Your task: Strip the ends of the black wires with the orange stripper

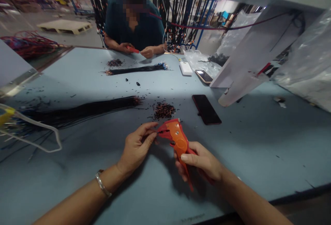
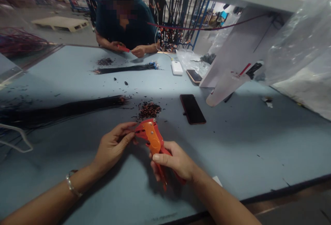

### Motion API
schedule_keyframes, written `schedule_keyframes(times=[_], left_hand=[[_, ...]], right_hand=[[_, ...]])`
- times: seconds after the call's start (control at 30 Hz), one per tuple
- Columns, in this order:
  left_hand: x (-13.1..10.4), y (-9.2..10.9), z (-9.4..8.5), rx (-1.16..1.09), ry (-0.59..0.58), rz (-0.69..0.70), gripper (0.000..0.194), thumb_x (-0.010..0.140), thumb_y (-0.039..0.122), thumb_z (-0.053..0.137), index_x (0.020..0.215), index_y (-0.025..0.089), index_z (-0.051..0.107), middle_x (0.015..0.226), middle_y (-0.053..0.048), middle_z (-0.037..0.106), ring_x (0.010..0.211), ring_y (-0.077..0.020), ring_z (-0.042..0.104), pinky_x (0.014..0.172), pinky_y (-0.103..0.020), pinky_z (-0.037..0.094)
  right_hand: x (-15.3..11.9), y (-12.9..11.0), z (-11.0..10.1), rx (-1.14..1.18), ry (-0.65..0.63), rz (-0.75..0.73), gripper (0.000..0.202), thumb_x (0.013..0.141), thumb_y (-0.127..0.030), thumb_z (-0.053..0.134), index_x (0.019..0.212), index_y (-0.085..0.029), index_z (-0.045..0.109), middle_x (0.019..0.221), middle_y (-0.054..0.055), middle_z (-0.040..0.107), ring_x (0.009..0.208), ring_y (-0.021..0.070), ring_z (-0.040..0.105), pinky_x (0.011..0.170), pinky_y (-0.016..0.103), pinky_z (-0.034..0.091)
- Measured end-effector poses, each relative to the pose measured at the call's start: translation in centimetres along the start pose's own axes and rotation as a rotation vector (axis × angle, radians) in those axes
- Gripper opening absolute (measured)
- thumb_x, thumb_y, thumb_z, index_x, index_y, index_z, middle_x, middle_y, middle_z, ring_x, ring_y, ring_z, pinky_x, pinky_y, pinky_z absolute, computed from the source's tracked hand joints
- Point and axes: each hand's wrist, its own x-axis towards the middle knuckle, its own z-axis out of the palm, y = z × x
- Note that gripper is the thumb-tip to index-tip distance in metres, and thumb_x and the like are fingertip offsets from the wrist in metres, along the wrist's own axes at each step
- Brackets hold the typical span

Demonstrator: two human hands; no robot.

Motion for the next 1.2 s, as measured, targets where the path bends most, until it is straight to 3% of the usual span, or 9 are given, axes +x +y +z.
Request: schedule_keyframes(times=[0.17,0.4,0.9,1.2], left_hand=[[-0.02,0.02,-0.03,-0.047,0.022,-0.023,0.027,0.082,0.029,0.060,0.107,0.017,0.062,0.073,-0.001,0.071,0.061,-0.0124,0.064,0.065,-0.024,0.051],[0.12,0.14,0.00,-0.027,0.001,-0.036,0.016,0.082,0.030,0.060,0.079,0.016,0.067,0.063,0.001,0.063,0.054,-0.0097,0.056,0.055,-0.021,0.047],[0.18,0.24,0.00,-0.035,-0.010,-0.063,0.016,0.081,0.031,0.060,0.076,0.017,0.066,0.063,0.000,0.063,0.053,-0.0102,0.056,0.054,-0.021,0.047],[0.09,0.03,-0.09,-0.039,-0.036,-0.068,0.018,0.081,0.031,0.060,0.075,0.016,0.067,0.062,0.000,0.063,0.052,-0.0097,0.056,0.054,-0.020,0.046]], right_hand=[[0.04,0.03,-0.07,0.012,-0.009,-0.005,0.038,0.076,-0.045,0.071,0.087,-0.012,0.056,0.065,0.002,0.060,0.047,0.0118,0.059,0.041,0.020,0.045],[0.13,0.26,-0.35,0.026,-0.020,0.017,0.039,0.076,-0.045,0.072,0.090,-0.011,0.055,0.068,0.002,0.061,0.049,0.0122,0.060,0.043,0.020,0.045],[0.11,0.31,-0.50,0.055,-0.069,0.018,0.039,0.076,-0.044,0.071,0.093,-0.012,0.056,0.074,0.003,0.061,0.058,0.0132,0.062,0.053,0.025,0.051],[-0.06,0.71,-0.19,-0.012,-0.006,0.019,0.041,0.077,-0.050,0.069,0.085,-0.013,0.053,0.061,0.001,0.059,0.045,0.0107,0.056,0.039,0.018,0.042]])
